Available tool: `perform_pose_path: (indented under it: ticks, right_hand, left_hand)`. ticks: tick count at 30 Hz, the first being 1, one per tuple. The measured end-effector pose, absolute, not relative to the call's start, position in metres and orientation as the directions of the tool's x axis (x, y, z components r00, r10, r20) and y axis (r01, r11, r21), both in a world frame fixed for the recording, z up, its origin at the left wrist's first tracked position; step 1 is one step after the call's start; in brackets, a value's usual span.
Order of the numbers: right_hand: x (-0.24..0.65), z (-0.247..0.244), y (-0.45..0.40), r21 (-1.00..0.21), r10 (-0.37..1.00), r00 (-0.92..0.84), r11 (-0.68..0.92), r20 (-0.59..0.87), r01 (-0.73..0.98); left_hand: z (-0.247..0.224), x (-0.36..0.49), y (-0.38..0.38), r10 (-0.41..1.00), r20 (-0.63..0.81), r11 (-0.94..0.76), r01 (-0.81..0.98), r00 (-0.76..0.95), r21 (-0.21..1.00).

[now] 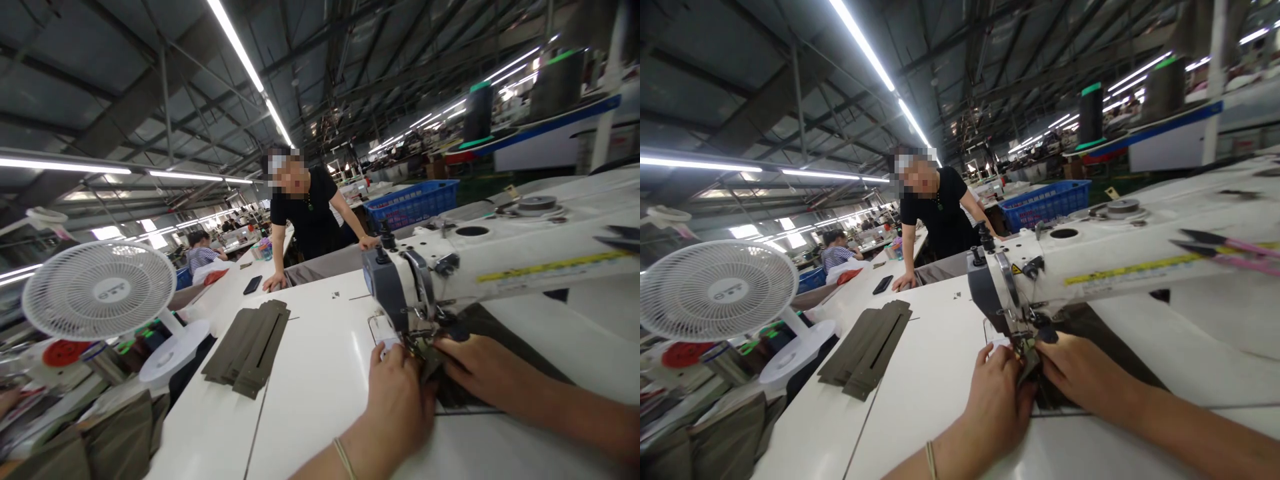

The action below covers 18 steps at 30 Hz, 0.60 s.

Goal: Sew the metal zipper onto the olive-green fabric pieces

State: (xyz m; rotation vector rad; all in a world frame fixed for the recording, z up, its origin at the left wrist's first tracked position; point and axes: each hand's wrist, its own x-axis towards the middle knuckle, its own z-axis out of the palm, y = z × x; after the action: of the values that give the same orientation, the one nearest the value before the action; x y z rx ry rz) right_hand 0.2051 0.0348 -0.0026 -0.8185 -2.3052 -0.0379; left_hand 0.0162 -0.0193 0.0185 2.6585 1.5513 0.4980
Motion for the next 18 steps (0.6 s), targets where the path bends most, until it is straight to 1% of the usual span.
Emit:
perform_pose_path:
  ticks: [3,7,12,18]
  right_hand:
    - [0.209,-0.007,0.042,-0.260,0.631,-0.516,0.743,0.580,0.616]
    - [0.210,-0.010,0.048,-0.316,0.705,-0.476,0.682,0.525,0.660]
    - [0.209,-0.016,0.051,-0.278,0.773,-0.391,0.570,0.500,0.773]
    - [0.206,-0.021,0.053,-0.216,0.837,-0.358,0.472,0.413,0.854]
  left_hand:
    - [0.018,0.017,-0.020,0.855,0.263,-0.499,0.847,0.447,0.182]
    - [0.023,0.017,-0.020,0.833,0.233,-0.541,0.827,0.502,0.153]
    - [0.028,0.016,-0.017,0.812,0.222,-0.575,0.806,0.540,0.140]
    - [0.025,0.015,-0.015,0.798,0.242,-0.590,0.796,0.552,0.132]
